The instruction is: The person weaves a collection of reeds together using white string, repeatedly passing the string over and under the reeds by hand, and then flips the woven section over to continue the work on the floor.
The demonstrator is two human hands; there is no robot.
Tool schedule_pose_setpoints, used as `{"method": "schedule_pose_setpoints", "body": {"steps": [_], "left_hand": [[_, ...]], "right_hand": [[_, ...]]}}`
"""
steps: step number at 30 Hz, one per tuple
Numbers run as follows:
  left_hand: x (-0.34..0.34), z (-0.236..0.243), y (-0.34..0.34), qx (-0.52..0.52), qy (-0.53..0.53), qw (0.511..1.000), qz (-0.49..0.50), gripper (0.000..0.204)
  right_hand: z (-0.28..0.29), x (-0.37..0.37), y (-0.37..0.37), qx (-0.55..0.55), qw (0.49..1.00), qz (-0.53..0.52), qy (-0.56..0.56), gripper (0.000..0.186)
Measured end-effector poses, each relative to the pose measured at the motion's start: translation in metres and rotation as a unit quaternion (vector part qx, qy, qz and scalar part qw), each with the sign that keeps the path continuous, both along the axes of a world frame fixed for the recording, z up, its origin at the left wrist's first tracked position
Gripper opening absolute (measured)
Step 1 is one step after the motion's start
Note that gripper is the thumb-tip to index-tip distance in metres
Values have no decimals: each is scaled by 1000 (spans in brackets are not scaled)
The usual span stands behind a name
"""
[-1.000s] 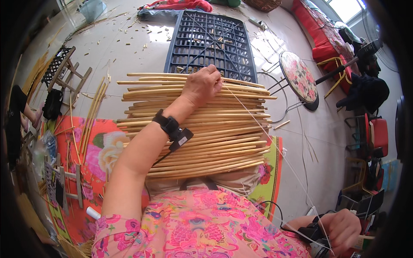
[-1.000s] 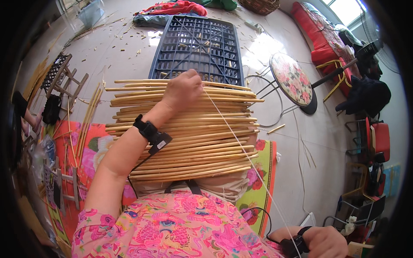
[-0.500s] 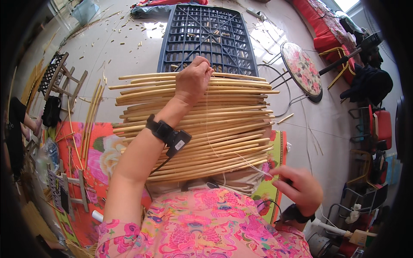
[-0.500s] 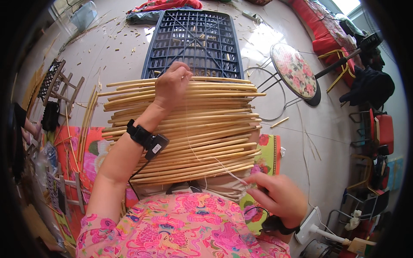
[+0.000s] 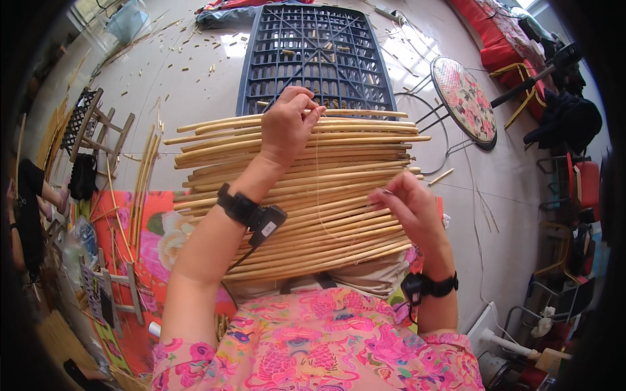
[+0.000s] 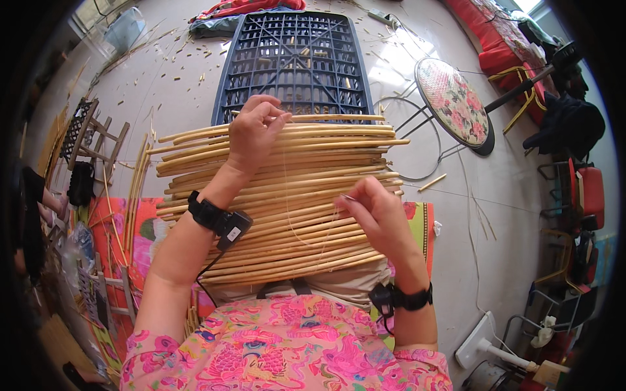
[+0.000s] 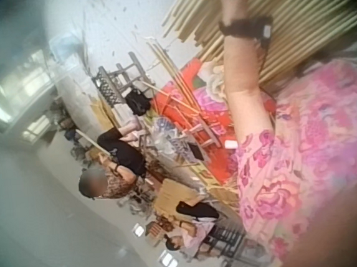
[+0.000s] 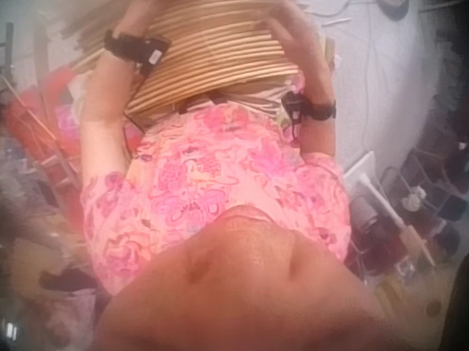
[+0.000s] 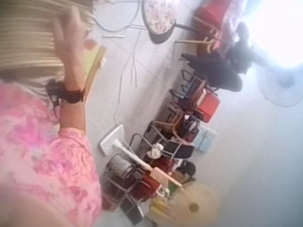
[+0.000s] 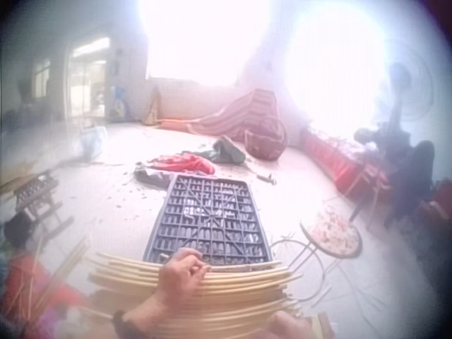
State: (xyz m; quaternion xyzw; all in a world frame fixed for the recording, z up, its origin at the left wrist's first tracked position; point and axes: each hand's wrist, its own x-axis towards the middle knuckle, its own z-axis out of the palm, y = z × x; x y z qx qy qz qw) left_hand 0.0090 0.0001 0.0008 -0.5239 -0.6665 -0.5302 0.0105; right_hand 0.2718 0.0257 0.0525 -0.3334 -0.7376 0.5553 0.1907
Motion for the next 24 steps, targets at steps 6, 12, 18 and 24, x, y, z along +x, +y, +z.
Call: {"method": "schedule_pose_setpoints", "body": {"steps": [6,12,18,24], "left_hand": [[-1,-3,3,33,-1,999,-15,14],[-2,0,-2,23,-10,1000,-13,13],[0,-1,-1,27,-23,999,-22,13],[-2,1,-6,24,-19,999,-22,10]], "right_hand": [[6,-53,41,246,968,54,-8,34],[27,-55,40,-103,984,143,-10,56],[-16,-31,47,75,995,33,-64,6],[-9,-81,63,386,922,-5,31,6]]}}
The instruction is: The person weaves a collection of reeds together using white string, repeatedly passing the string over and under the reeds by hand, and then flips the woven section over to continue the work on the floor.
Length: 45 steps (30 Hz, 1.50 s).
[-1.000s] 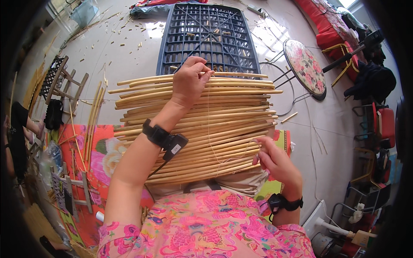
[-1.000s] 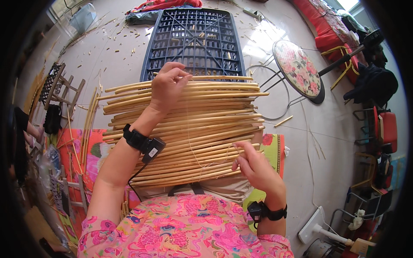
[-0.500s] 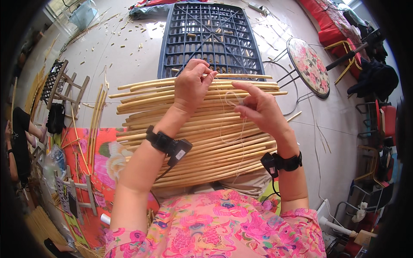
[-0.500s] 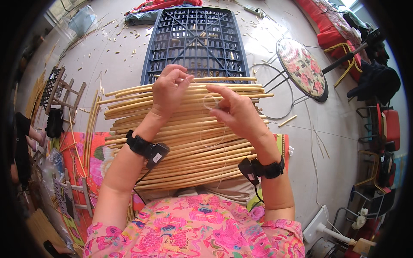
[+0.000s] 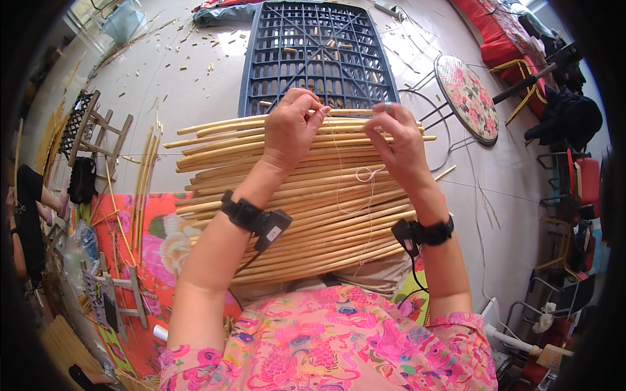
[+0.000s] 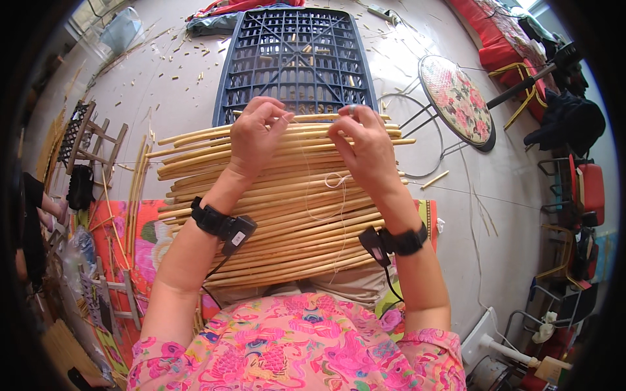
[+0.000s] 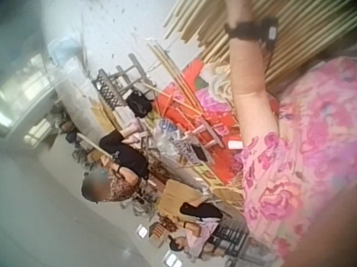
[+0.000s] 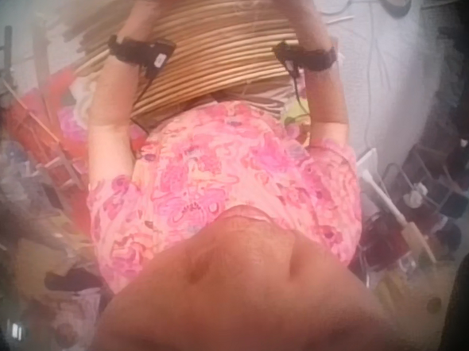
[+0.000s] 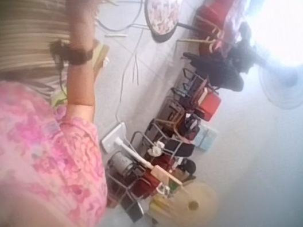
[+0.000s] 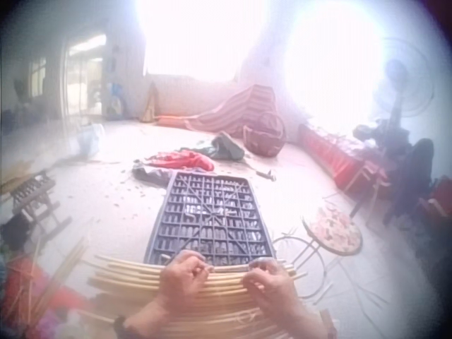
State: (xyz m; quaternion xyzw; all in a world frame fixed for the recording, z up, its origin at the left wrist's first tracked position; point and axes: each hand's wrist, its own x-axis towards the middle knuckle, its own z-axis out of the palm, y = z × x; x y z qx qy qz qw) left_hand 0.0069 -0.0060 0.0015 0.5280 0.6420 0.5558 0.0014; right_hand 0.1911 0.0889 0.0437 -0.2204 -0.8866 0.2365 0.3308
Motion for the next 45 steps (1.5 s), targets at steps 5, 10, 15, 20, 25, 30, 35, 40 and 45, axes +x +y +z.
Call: {"method": "schedule_pose_setpoints", "body": {"steps": [5,10,15,20,25,30,35,40,45], "left_hand": [[1,-2,3,-2,-10,1000,-7,8],[-1,-4,2,21,0,1000,-5,6],[0,-4,3,10,11,1000,15,7],[-2,-4,3,9,7,1000,15,7],[-4,-5,5,9,36,999,28,12],[-4,-4,7,0,39,998,41,14],[-5,-5,7,-14,28,999,39,14],[-5,-5,8,-22,42,998,42,11],[-7,-10,8,-37,12,999,38,13]], "right_hand": [[-6,-38,21,192,974,-27,-119,2],[-6,-50,34,174,963,100,-178,5],[-10,-52,39,80,974,169,-128,12],[-1,-50,29,8,972,208,-108,14],[-3,-52,25,84,971,208,-87,17],[-12,-50,29,180,950,195,-164,17],[-8,-47,14,230,954,170,-93,17],[-3,-23,-18,-146,976,133,91,6],[29,53,-40,-545,820,135,111,4]]}}
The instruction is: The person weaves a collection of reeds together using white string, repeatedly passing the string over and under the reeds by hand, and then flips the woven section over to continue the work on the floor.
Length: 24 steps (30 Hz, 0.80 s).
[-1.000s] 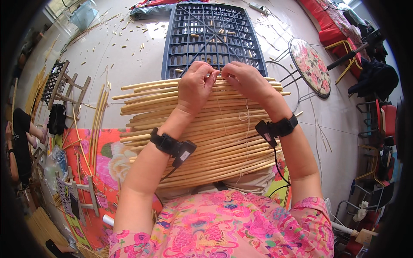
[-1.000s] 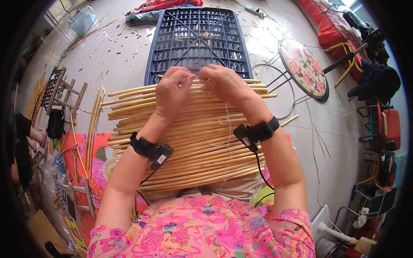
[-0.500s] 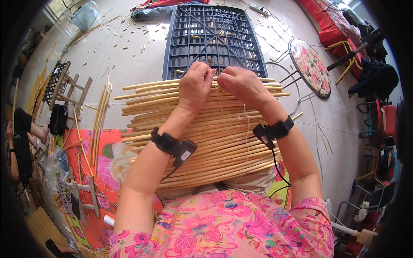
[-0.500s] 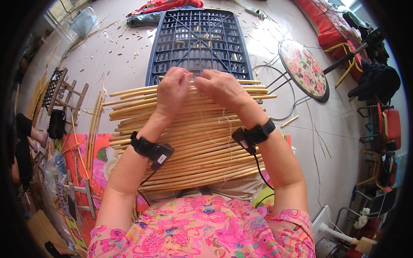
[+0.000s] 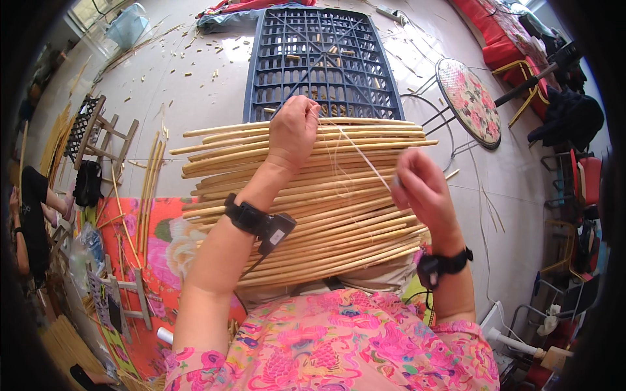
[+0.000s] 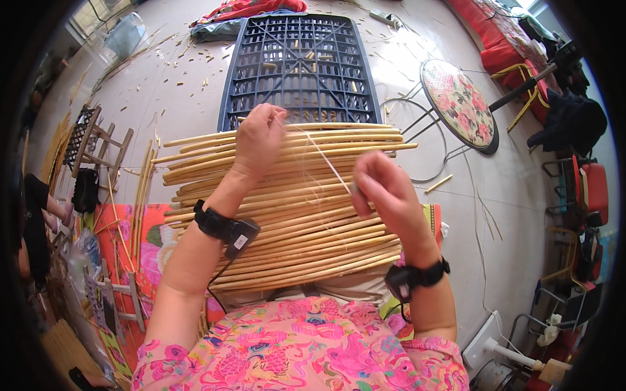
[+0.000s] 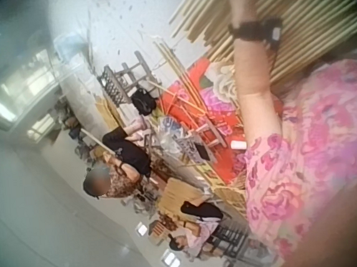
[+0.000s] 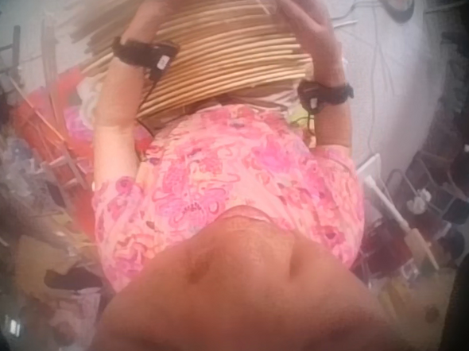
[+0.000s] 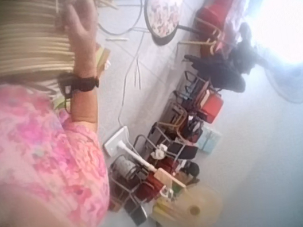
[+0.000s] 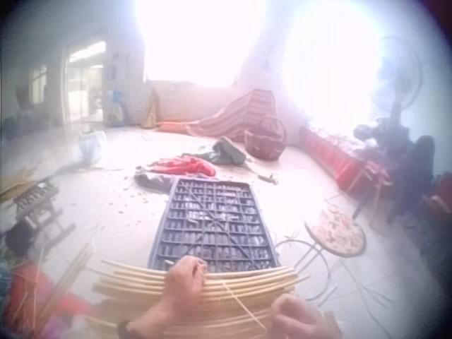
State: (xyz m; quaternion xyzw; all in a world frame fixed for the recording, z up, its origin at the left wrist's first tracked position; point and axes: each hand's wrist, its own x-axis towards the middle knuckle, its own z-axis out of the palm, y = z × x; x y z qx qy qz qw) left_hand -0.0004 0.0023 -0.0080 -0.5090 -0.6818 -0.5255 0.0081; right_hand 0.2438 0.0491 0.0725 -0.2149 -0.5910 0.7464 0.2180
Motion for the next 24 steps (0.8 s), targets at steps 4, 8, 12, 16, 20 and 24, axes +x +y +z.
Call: {"method": "schedule_pose_setpoints", "body": {"steps": [4,8,12,16,20,24], "left_hand": [[-4,20,0,-102,-178,976,-76,19],[-23,22,5,-99,-367,894,-237,17],[-29,31,9,-86,-475,829,-284,15],[-28,30,9,-101,-373,858,-338,12],[-26,30,4,-95,-387,852,-339,18],[-14,26,1,-123,-122,951,-258,20]], "right_hand": [[-15,90,-17,-150,977,102,-113,10],[-52,164,-41,-207,958,54,-188,9],[-78,205,-58,-229,946,-91,-209,8],[-92,228,-62,-259,939,-154,-168,7],[-92,227,-61,-219,936,-158,-225,8],[-87,222,-59,-142,925,-159,-316,15]]}}
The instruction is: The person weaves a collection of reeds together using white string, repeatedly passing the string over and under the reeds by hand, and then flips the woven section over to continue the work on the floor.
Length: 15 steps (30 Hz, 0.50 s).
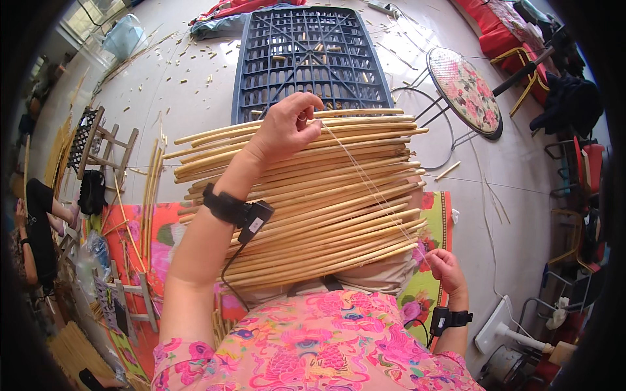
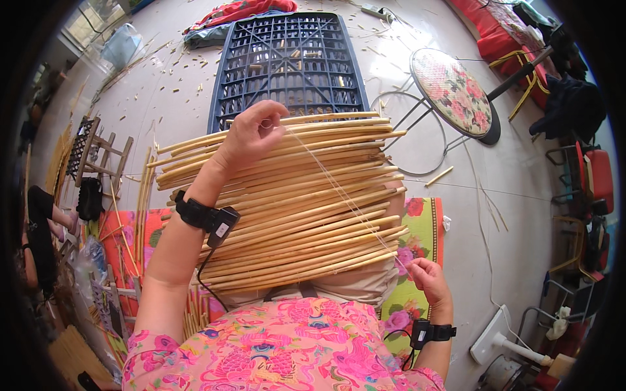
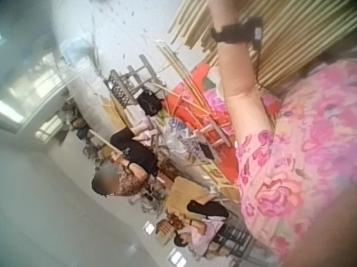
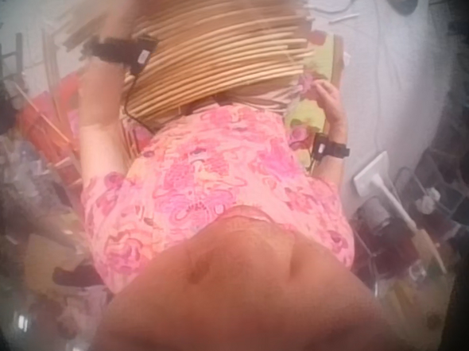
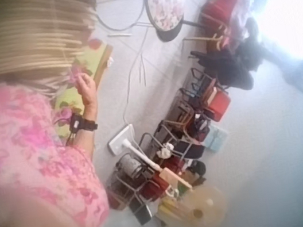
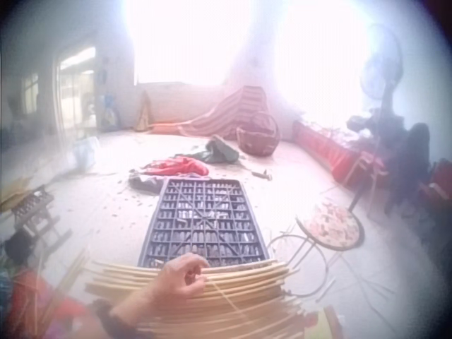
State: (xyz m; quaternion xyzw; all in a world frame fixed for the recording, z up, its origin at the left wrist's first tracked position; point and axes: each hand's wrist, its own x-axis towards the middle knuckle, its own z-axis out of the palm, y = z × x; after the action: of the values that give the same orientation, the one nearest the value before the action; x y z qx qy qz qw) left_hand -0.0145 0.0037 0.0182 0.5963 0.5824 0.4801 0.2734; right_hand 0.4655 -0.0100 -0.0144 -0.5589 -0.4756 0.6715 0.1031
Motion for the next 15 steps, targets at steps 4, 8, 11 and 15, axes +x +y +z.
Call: {"method": "schedule_pose_setpoints", "body": {"steps": [4,8,11,15], "left_hand": [[13,3,-2,95,133,986,18,17],[9,-7,0,137,153,979,22,9],[12,-6,0,133,164,977,19,12],[13,-10,-1,127,214,968,28,30]], "right_hand": [[-14,12,1,134,984,119,-21,17],[18,14,7,82,995,53,33,19],[40,14,4,58,968,-116,215,24],[89,-28,2,172,846,-149,482,29]]}}
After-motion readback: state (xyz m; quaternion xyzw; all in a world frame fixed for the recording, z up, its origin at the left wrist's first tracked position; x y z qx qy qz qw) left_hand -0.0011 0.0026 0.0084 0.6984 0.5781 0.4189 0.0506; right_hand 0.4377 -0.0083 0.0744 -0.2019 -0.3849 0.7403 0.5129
